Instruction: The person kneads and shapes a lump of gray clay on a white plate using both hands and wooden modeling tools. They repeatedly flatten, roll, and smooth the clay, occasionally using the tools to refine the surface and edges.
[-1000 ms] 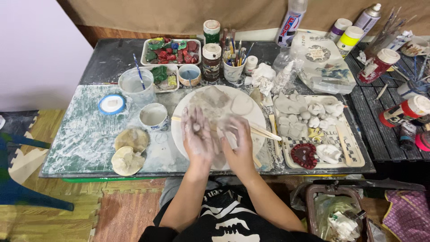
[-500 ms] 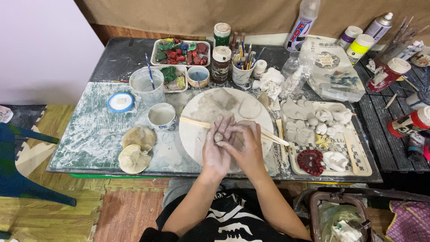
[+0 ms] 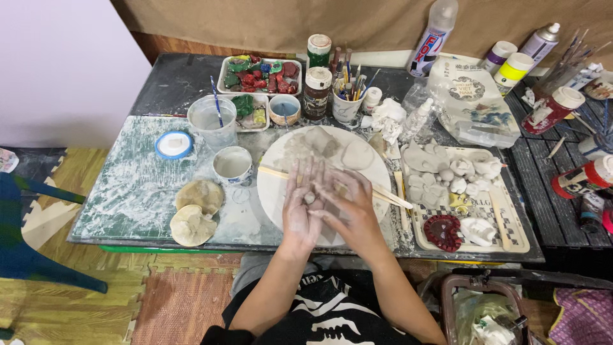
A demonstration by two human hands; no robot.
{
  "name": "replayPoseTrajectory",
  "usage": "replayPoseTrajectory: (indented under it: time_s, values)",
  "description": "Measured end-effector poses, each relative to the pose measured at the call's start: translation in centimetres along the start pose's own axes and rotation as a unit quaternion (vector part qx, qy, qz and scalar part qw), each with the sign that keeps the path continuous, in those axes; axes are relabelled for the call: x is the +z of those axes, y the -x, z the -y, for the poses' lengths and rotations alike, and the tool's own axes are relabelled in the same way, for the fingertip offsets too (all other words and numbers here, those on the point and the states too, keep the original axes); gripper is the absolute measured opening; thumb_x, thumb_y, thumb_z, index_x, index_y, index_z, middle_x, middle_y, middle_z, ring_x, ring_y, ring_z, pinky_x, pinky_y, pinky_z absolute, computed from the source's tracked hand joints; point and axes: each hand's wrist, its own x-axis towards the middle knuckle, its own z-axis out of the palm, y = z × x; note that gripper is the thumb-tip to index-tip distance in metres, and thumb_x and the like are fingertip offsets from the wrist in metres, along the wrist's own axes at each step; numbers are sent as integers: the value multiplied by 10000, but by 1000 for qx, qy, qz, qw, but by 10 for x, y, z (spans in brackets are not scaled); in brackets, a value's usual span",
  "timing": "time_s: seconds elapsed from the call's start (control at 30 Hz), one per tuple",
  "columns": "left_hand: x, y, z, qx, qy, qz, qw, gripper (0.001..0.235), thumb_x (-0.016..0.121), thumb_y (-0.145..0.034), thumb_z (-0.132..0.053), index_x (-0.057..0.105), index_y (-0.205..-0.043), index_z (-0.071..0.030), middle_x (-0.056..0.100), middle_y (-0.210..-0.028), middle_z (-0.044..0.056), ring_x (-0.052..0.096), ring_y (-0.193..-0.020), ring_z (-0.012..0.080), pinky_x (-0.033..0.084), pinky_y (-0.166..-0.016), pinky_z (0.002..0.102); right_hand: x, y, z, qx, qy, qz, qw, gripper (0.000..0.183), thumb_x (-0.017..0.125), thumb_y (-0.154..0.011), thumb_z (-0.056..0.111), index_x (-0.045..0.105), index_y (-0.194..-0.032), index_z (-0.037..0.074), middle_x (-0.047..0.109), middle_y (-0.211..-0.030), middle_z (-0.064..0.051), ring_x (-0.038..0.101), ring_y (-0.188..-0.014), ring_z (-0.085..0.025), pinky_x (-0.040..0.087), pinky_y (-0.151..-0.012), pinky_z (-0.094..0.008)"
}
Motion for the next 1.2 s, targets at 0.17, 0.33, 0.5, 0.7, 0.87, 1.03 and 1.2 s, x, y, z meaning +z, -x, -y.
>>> replayPoseTrajectory:
  time_s: [0.17, 0.33, 0.5, 0.7, 0.87, 1.03, 1.2]
  values:
    - [10, 7, -6, -13, -51, 46, 998, 597, 301, -1056, -250, 292, -1602, -9, 411, -1609, 218, 391, -1491, 341, 341, -1219, 408, 6, -8, 2, 24, -13, 65, 997, 500, 799, -812, 227, 711, -1298, 146, 589, -1363, -81, 449, -1310, -336, 400, -1125, -472]
    - [15, 17, -13, 43, -119, -1, 992, 679, 246, -1042, -420, 312, -1570, 1, 438, -1596, 187, 392, -1502, 314, 298, -1238, 435, 11, -11, 4, -38, 7, 73, 997, 444, 813, -834, 255, 688, -1229, 96, 643, -1265, -47, 542, -1226, -296, 413, -1061, -474]
    - [8, 10, -9, 102, -103, -31, 989, 601, 260, -1053, -407, 320, -1510, -20, 420, -1601, 231, 395, -1502, 353, 306, -1238, 480, 9, -5, 11, -33, -33, 57, 997, 412, 784, -821, 182, 718, -1217, 85, 668, -1255, -69, 578, -1197, -312, 440, -1025, -446]
    - [-8, -1, 10, 122, -142, 1, 982, 564, 276, -1083, -391, 318, -1525, -43, 396, -1602, 230, 399, -1490, 360, 285, -1247, 488, 12, 1, 9, 32, -99, -19, 994, 334, 815, -784, 96, 730, -1102, 41, 743, -1097, -115, 685, -1043, -308, 515, -970, -414]
    - [-4, -1, 15, 123, -76, -73, 987, 523, 288, -1057, -378, 310, -1477, -68, 427, -1573, 224, 431, -1459, 352, 327, -1230, 498, 15, 6, 13, 24, -98, -42, 994, 321, 842, -782, 59, 755, -1090, 46, 781, -1063, -99, 726, -991, -258, 523, -951, -384]
    - [-1, 2, 10, 88, -28, -126, 988, 529, 299, -1036, -366, 325, -1475, -72, 461, -1549, 210, 463, -1429, 352, 370, -1198, 499, 18, 4, 12, 47, -113, -38, 992, 274, 860, -760, 62, 779, -1021, 57, 784, -971, -74, 720, -908, -221, 549, -865, -352]
    - [-1, 2, 4, 73, -42, -105, 991, 549, 336, -1030, -370, 327, -1497, -80, 501, -1514, 188, 468, -1416, 347, 375, -1192, 478, 28, 8, 4, 113, -167, -20, 979, 298, 850, -755, 40, 783, -1044, 64, 776, -985, -75, 734, -866, -170, 572, -782, -295]
